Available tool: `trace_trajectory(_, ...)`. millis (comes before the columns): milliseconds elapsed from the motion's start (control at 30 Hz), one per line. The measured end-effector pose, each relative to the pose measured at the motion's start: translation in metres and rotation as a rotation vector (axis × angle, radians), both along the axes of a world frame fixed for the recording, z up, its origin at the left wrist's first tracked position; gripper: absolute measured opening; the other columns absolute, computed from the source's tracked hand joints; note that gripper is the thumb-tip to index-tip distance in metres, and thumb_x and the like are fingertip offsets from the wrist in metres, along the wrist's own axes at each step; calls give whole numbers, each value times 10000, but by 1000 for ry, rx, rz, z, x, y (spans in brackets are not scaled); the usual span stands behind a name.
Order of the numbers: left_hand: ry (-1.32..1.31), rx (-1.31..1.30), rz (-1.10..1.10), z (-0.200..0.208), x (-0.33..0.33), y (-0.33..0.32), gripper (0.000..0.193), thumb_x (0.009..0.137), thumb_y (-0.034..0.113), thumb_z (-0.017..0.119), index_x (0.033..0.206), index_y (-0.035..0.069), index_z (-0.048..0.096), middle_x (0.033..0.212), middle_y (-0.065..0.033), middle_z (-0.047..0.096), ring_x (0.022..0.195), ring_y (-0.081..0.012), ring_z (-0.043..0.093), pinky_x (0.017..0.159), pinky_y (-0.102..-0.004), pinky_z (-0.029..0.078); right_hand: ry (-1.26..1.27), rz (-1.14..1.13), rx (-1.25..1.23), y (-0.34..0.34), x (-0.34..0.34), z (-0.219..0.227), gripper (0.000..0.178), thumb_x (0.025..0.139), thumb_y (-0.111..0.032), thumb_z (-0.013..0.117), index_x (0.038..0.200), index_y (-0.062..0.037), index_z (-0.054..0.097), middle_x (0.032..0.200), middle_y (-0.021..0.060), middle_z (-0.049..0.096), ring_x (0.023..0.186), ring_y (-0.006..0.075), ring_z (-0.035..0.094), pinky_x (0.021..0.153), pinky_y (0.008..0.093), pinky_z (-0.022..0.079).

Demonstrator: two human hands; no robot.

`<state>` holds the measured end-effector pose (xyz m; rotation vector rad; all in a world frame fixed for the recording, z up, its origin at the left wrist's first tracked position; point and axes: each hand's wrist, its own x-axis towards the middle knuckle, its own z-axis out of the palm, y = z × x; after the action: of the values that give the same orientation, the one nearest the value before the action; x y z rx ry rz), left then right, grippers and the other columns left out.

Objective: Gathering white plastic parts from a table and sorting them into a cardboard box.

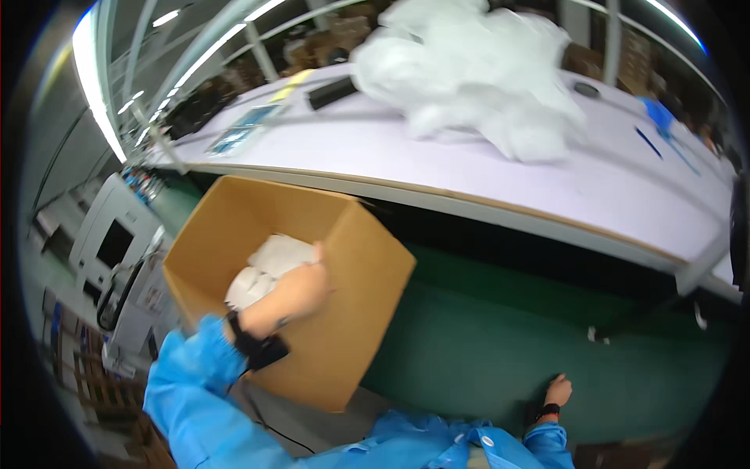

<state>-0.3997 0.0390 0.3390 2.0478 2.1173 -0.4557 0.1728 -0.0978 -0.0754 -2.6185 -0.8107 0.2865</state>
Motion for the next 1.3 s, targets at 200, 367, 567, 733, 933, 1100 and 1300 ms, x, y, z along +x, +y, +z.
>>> trace_trajectory(200,63,243,-74,-31,62,-76,905,755,272,716,1431,-45,206,1467,-374,36,1379,-505,59,1080,-606,112,-649,-253,-178,-86,58,12,209,898,-259,527,904,-52,554,910,121,568,832,309,566,708,413,480)
trace_trajectory(367,-179,-3,-59,-129,131,-118,847,784,230,687,1429,-44,211,1485,-344,27,1392,-484,7,1082,-610,30,-630,-669,-161,-94,99,-17,386,845,-307,580,1152,-75,552,1201,76,565,1089,280,549,878,420,457)
trace_trajectory(567,-36,-1,-58,-243,163,-119,775,865,258,606,1447,-18,176,1503,-309,9,1400,-461,5,1075,-621,94,-468,-951,-260,-87,141,-50,542,887,-413,504,1284,-49,450,1380,107,433,1275,312,391,1030,511,315)
trace_trajectory(733,-377,25,353,-356,174,-83,701,954,411,432,1472,38,140,1522,-265,19,1414,-418,15,1086,-603,107,-484,-1046,-455,-70,139,-45,603,905,-496,439,1306,-45,439,1397,116,420,1302,319,367,1040,547,289)
trace_trajectory(933,-58,302,674,-424,227,-34,694,965,502,312,1471,53,158,1511,-281,57,1416,-400,42,1073,-635,105,-464,-934,-473,-77,149,-69,594,900,-484,450,1299,-43,449,1389,118,433,1291,317,384,1037,535,299)
trace_trajectory(1100,-152,326,637,-414,240,-32,670,965,481,336,1461,56,189,1510,-271,91,1415,-395,66,1080,-622,107,-449,-831,-572,-95,159,-61,585,895,-461,469,1299,-38,451,1385,123,436,1285,316,391,1039,524,302)
trace_trajectory(1300,-30,332,671,-421,220,-35,682,956,501,352,1466,80,187,1512,-253,100,1413,-384,88,1080,-619,132,-423,-812,-483,-56,128,-40,574,889,-432,490,1299,-33,453,1382,129,440,1279,315,399,1043,511,307)
